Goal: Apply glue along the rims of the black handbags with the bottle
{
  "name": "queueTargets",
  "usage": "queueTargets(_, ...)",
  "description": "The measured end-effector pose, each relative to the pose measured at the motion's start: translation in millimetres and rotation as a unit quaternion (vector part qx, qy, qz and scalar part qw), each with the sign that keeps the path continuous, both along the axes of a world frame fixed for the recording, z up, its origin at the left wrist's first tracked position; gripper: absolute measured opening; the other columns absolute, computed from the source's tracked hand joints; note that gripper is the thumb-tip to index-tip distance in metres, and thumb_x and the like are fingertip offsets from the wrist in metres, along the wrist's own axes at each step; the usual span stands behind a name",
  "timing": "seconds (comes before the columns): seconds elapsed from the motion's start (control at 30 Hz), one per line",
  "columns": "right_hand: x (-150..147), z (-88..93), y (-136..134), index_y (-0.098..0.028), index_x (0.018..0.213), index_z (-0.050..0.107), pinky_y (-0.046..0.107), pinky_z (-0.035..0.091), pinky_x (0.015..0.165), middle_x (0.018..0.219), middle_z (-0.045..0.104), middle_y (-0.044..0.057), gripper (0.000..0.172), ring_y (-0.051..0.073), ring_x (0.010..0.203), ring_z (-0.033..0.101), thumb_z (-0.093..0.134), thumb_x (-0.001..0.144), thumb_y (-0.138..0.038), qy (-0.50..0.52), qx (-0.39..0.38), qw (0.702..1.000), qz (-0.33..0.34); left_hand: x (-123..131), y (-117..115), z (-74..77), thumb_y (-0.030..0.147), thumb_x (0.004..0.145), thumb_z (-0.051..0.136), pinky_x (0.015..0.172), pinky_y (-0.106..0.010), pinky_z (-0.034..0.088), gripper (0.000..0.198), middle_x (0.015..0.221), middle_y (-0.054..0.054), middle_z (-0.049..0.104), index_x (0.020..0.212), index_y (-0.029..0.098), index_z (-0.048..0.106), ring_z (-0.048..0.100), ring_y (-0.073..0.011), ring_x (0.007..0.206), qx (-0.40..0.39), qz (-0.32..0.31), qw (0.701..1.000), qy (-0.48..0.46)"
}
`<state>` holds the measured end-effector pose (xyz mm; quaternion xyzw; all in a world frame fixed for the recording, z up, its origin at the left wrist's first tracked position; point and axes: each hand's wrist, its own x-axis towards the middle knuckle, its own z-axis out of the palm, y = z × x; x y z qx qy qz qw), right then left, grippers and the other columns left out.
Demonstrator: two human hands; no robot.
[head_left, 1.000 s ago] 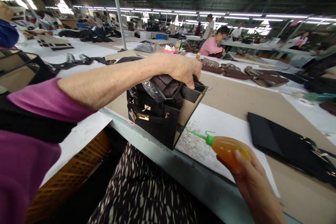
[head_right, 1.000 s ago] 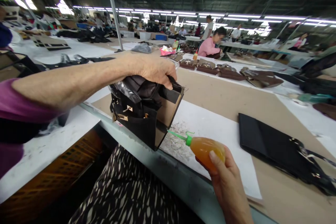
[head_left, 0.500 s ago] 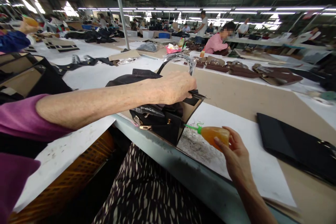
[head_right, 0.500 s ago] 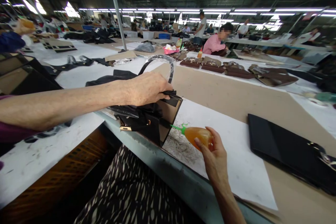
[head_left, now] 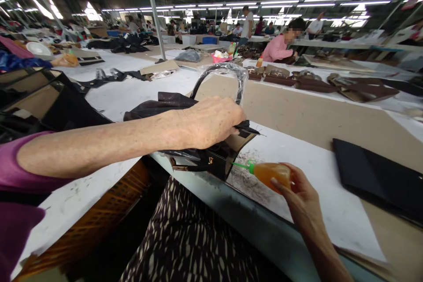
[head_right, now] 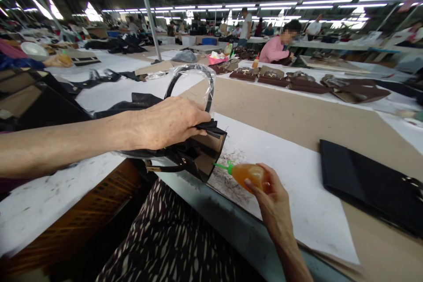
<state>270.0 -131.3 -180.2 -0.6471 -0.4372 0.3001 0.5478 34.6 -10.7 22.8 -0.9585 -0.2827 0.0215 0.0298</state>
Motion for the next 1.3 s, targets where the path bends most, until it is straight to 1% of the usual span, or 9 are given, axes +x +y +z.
queueTargets(0.2, -5.0, -0.3, -5.7, -0.022, 0.11, 0.06, 0.034, 0.052, 0.077, 0.103, 0.063, 0.005, 0.053, 0.026, 0.088, 0.06, 0.079, 0.068, -0.048, 0.006, -0.008, 1.0, 0.016, -10.8, -14.5, 0.3, 0.016, 0.089, 0.055, 0.067, -0.027, 0.043, 0.009, 0.083, -0.007, 0.065, 0.084, 0.014, 0.063, 0.062, -0.0189, 0.079, -0.014, -0.018, 1.0, 0.006)
queueTargets(0.33, -6.8, -2.6, -11.3, -0.022, 0.109, 0.061, 0.034, 0.052, 0.076, 0.101, 0.064, 0.005, 0.052, 0.026, 0.085, 0.061, 0.079, 0.067, -0.048, 0.007, -0.03, 0.999, 0.034, -18.4, -26.1, -1.9, 0.016, 0.088, 0.056, 0.064, -0.027, 0.044, 0.005, 0.084, -0.006, 0.064, 0.086, 0.015, 0.061, 0.06, -0.0184, 0.077, -0.012, -0.008, 1.0, 0.013)
queueTargets(0.43, -6.4, -5.6, -14.1, -0.022, 0.112, 0.06, 0.036, 0.052, 0.079, 0.105, 0.064, 0.005, 0.056, 0.028, 0.089, 0.061, 0.079, 0.067, -0.05, 0.014, -0.043, 0.998, 0.038, -27.9, -38.1, -5.8, 0.013, 0.085, 0.056, 0.062, -0.027, 0.044, 0.007, 0.087, -0.006, 0.062, 0.09, 0.015, 0.06, 0.058, -0.0181, 0.074, -0.003, -0.005, 1.0, 0.018)
queueTargets(0.6, -5.0, -6.5, -14.5, -0.021, 0.111, 0.061, 0.035, 0.052, 0.078, 0.104, 0.065, 0.005, 0.058, 0.029, 0.093, 0.061, 0.079, 0.066, -0.053, 0.025, -0.064, 0.997, 0.021, -49.7, -57.9, -20.1, 0.004, 0.073, 0.054, 0.071, -0.031, 0.049, 0.021, 0.092, -0.008, 0.062, 0.091, 0.016, 0.057, 0.057, -0.021, 0.083, 0.043, -0.034, 0.999, -0.002)
queueTargets(0.83, -7.3, -9.1, -18.5, -0.02, 0.109, 0.062, 0.034, 0.052, 0.079, 0.101, 0.066, 0.005, 0.061, 0.028, 0.09, 0.062, 0.08, 0.062, -0.055, 0.04, -0.091, 0.995, 0.017, -66.2, -79.0, -44.5, 0.008, 0.069, 0.054, 0.083, -0.038, 0.051, 0.038, 0.109, -0.015, 0.063, 0.106, 0.011, 0.058, 0.058, -0.0263, 0.096, 0.108, -0.042, 0.993, -0.032)
queueTargets(0.97, -6.3, -16.1, -21.5, -0.021, 0.11, 0.061, 0.037, 0.052, 0.083, 0.103, 0.067, 0.005, 0.06, 0.03, 0.095, 0.062, 0.08, 0.062, -0.053, 0.063, -0.103, 0.993, 0.016, -70.6, -84.5, -52.6, 0.01, 0.071, 0.052, 0.09, -0.04, 0.049, 0.041, 0.112, -0.016, 0.063, 0.112, 0.011, 0.058, 0.057, -0.0263, 0.099, 0.125, -0.051, 0.99, -0.05)
queueTargets(1.07, -5.2, -19.5, -22.8, -0.022, 0.11, 0.062, 0.037, 0.05, 0.088, 0.107, 0.067, 0.005, 0.055, 0.031, 0.102, 0.061, 0.079, 0.067, -0.051, 0.094, -0.104, 0.99, 0.03, -72.7, -84.9, -55.6, 0.011, 0.074, 0.048, 0.089, -0.041, 0.05, 0.04, 0.111, -0.016, 0.063, 0.113, 0.01, 0.058, 0.057, -0.0268, 0.099, 0.127, -0.052, 0.989, -0.062)
queueTargets(1.17, -5.9, -20.2, -23.1, -0.023, 0.109, 0.063, 0.035, 0.052, 0.084, 0.107, 0.067, 0.005, 0.051, 0.03, 0.1, 0.062, 0.077, 0.069, -0.051, 0.127, -0.1, 0.986, 0.038, -73.0, -84.5, -56.2, 0.009, 0.076, 0.046, 0.087, -0.041, 0.05, 0.037, 0.107, -0.017, 0.063, 0.11, 0.007, 0.059, 0.058, -0.0273, 0.096, 0.131, -0.06, 0.986, -0.079)
queueTargets(1.3, -8.1, -21.4, -24.1, -0.021, 0.107, 0.064, 0.034, 0.053, 0.082, 0.106, 0.067, 0.006, 0.052, 0.03, 0.098, 0.062, 0.079, 0.067, -0.05, 0.153, -0.105, 0.982, 0.034, -72.1, -84.1, -55.0, 0.009, 0.079, 0.044, 0.086, -0.041, 0.051, 0.034, 0.105, -0.017, 0.064, 0.109, 0.006, 0.06, 0.058, -0.0273, 0.095, 0.13, -0.063, 0.986, -0.085)
